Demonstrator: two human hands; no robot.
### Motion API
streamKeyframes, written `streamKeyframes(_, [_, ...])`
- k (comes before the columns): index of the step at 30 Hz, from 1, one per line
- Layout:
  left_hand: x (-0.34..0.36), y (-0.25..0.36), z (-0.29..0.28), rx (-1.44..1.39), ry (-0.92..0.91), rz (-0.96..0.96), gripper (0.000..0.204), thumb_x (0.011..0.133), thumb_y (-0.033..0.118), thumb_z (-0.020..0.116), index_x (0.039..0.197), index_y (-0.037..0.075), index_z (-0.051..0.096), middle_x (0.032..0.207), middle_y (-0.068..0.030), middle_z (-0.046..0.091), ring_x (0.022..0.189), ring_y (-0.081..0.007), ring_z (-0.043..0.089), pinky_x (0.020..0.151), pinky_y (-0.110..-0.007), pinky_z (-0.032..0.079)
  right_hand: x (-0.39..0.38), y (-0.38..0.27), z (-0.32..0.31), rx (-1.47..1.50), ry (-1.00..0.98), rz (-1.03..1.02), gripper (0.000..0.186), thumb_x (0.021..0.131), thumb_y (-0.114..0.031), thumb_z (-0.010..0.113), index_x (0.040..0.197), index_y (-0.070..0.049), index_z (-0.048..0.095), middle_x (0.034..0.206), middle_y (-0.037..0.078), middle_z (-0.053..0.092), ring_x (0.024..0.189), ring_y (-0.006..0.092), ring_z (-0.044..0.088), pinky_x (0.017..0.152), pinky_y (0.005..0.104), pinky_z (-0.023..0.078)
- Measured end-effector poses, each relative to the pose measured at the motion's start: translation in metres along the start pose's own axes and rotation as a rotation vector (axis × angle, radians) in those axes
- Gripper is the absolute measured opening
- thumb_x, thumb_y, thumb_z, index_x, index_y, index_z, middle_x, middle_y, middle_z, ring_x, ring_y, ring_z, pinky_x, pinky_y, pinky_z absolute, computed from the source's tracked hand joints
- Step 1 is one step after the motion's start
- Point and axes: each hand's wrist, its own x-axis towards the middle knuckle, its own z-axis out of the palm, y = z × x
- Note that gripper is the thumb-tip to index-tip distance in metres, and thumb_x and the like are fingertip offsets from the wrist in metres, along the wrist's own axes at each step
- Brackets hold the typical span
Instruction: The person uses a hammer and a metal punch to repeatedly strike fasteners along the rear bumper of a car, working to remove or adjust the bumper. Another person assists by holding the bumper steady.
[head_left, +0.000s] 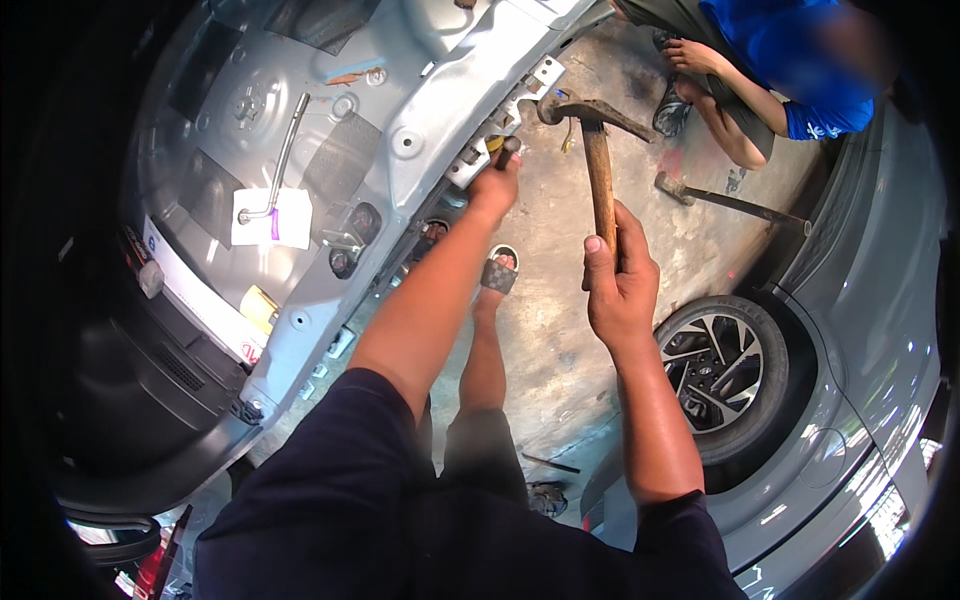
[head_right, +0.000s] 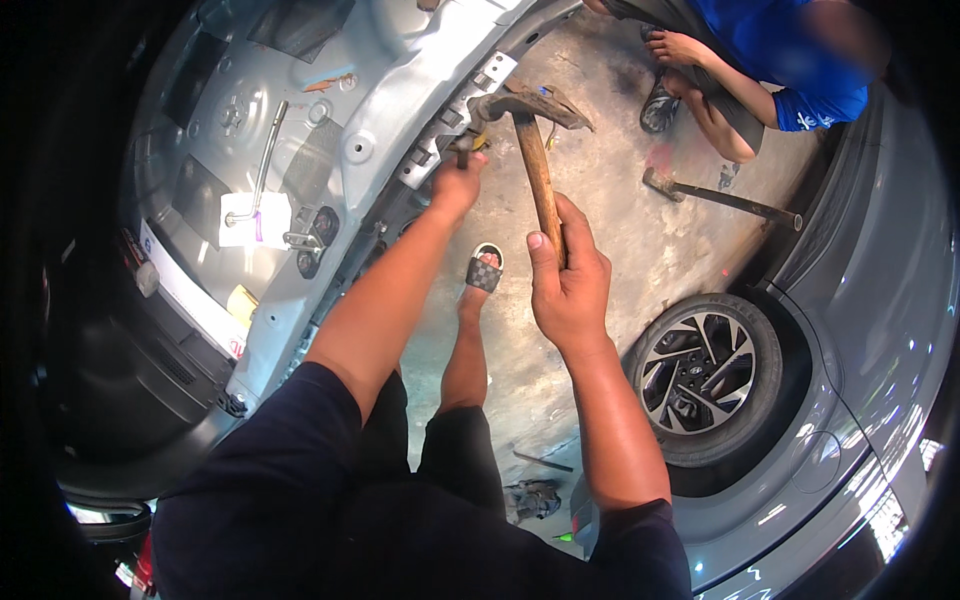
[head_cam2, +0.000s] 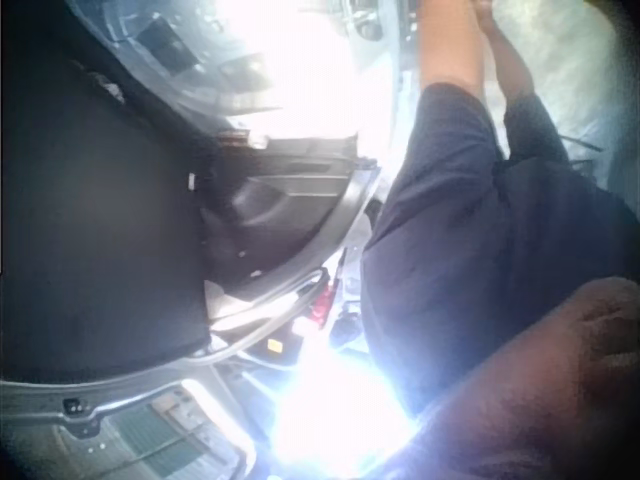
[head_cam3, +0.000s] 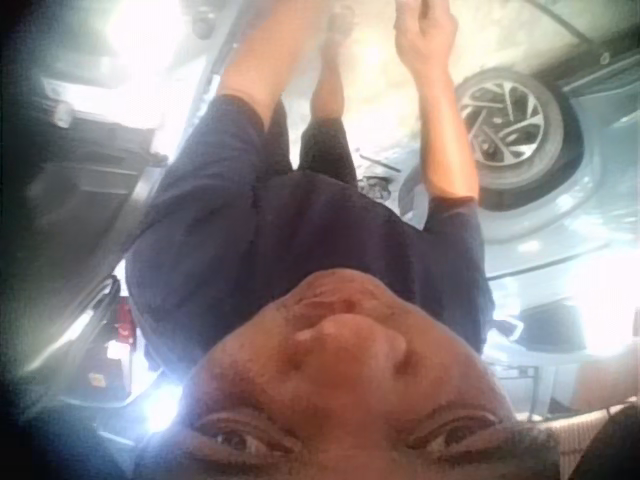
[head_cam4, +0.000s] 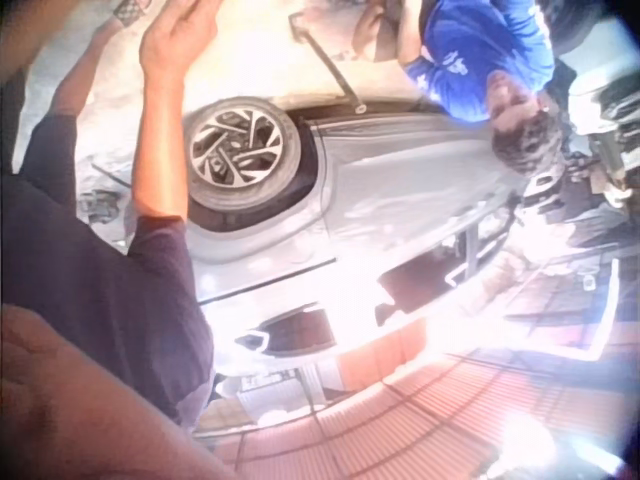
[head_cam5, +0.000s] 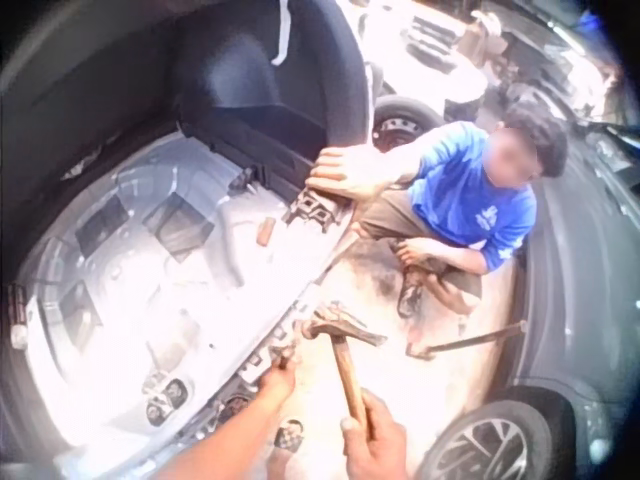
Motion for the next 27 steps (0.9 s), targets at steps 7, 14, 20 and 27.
streamKeyframes(7, [0.004,0.027,-0.006,0.151,-0.026,-0.021,0.046,0.102,0.059,0.058,0.106,0.015,0.074,0.119,-0.0110,0.073,0.120,-0.0291,0.064,0.107,-0.043,0.045,0.002,-0.007,-0.004,-0.146,0.009,-0.183,0.054,0.105,-0.011,0.061,0.157,-0.006,0.048,0.132,0.024,0.070,0.105,0.0324,0.076,0.091,0.0375,0.057])
streamKeyframes(14, [0.004,0.005,0.004,-0.035,0.019,-0.103,0.043,0.103,0.054,0.061,0.095,0.012,0.066,0.108,-0.0090,0.072,0.106,-0.0235,0.063,0.101,-0.040,0.045,-0.001,-0.010,-0.001,-0.203,-0.075,-0.231,0.059,0.104,-0.009,0.061,0.161,-0.008,0.046,0.142,0.024,0.066,0.117,0.0373,0.073,0.097,0.0395,0.057])
streamKeyframes(20, [0.025,0.010,0.018,-0.104,0.020,-0.019,0.039,0.102,0.050,0.065,0.098,0.011,0.065,0.100,-0.0060,0.069,0.099,-0.0230,0.062,0.098,-0.039,0.046,-0.003,0.000,-0.004,-0.226,-0.020,-0.258,0.056,0.108,-0.011,0.057,0.163,-0.009,0.044,0.099,0.009,0.064,0.077,0.0154,0.059,0.071,0.0294,0.051])
streamKeyframes(27, [0.027,0.010,0.015,-0.245,0.024,0.036,0.041,0.102,0.050,0.067,0.095,0.010,0.064,0.096,-0.0061,0.068,0.093,-0.0223,0.062,0.090,-0.037,0.047,0.012,-0.014,0.010,-0.535,-0.044,-0.224,0.065,0.099,-0.001,0.062,0.161,-0.015,0.047,0.118,0.022,0.073,0.096,0.0358,0.076,0.083,0.0405,0.060])
